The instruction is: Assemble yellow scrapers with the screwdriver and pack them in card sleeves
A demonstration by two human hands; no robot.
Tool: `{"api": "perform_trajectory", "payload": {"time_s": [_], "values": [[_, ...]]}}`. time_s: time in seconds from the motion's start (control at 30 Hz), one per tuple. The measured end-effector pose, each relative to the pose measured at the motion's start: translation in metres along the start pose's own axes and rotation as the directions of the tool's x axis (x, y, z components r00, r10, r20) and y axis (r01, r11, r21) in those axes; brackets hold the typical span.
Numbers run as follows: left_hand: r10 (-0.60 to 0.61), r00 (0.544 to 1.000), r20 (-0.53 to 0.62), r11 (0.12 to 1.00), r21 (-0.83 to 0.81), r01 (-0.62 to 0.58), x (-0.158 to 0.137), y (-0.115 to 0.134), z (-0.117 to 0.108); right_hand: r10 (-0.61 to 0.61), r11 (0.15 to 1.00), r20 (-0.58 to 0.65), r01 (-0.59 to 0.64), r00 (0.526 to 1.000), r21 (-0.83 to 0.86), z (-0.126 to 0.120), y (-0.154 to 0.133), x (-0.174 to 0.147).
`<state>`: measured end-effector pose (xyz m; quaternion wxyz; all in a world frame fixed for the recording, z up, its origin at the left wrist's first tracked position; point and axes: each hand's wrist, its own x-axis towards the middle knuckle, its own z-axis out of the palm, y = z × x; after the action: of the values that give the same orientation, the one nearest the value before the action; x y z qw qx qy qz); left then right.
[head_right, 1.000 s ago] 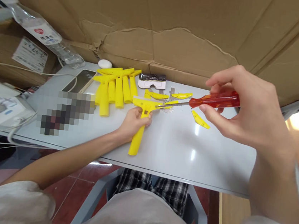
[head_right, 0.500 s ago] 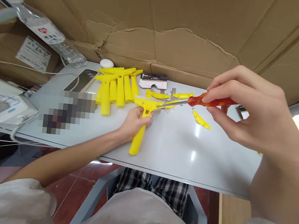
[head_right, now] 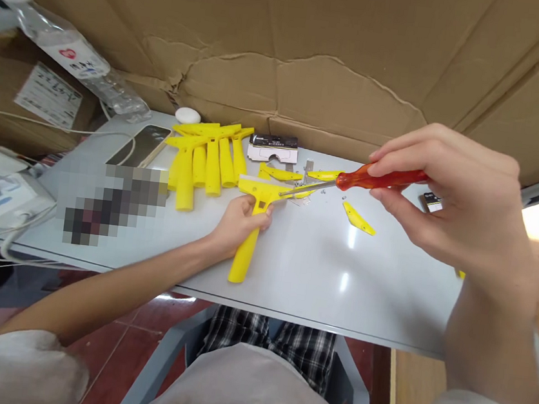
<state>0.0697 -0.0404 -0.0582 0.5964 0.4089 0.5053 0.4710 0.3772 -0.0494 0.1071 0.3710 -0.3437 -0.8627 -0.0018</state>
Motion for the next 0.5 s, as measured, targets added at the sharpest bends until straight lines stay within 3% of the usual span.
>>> {"api": "perform_trajectory", "payload": {"time_s": [0.2,0.37,0.5], "values": [[-0.009,1.0,-0.015,1.0,-0.001,0.009,0.0004,-0.0011,-0.0009,0.035,0.988,0.015,-0.033,0.999,-0.152,0.0042,0.0015,-0.0017],[-0.018,1.0,-0.017,1.0,-0.002,0.018,0.0003,-0.0007,-0.0013,0.051,0.999,0.099,-0.051,0.994,-0.005,0.0033,0.0029,-0.0012],[-0.023,1.0,-0.009,1.0,0.019,0.023,-0.0004,0.0,-0.0016,0.034,0.998,0.057,-0.037,0.998,0.05,0.0056,0.0,-0.0008]]}}
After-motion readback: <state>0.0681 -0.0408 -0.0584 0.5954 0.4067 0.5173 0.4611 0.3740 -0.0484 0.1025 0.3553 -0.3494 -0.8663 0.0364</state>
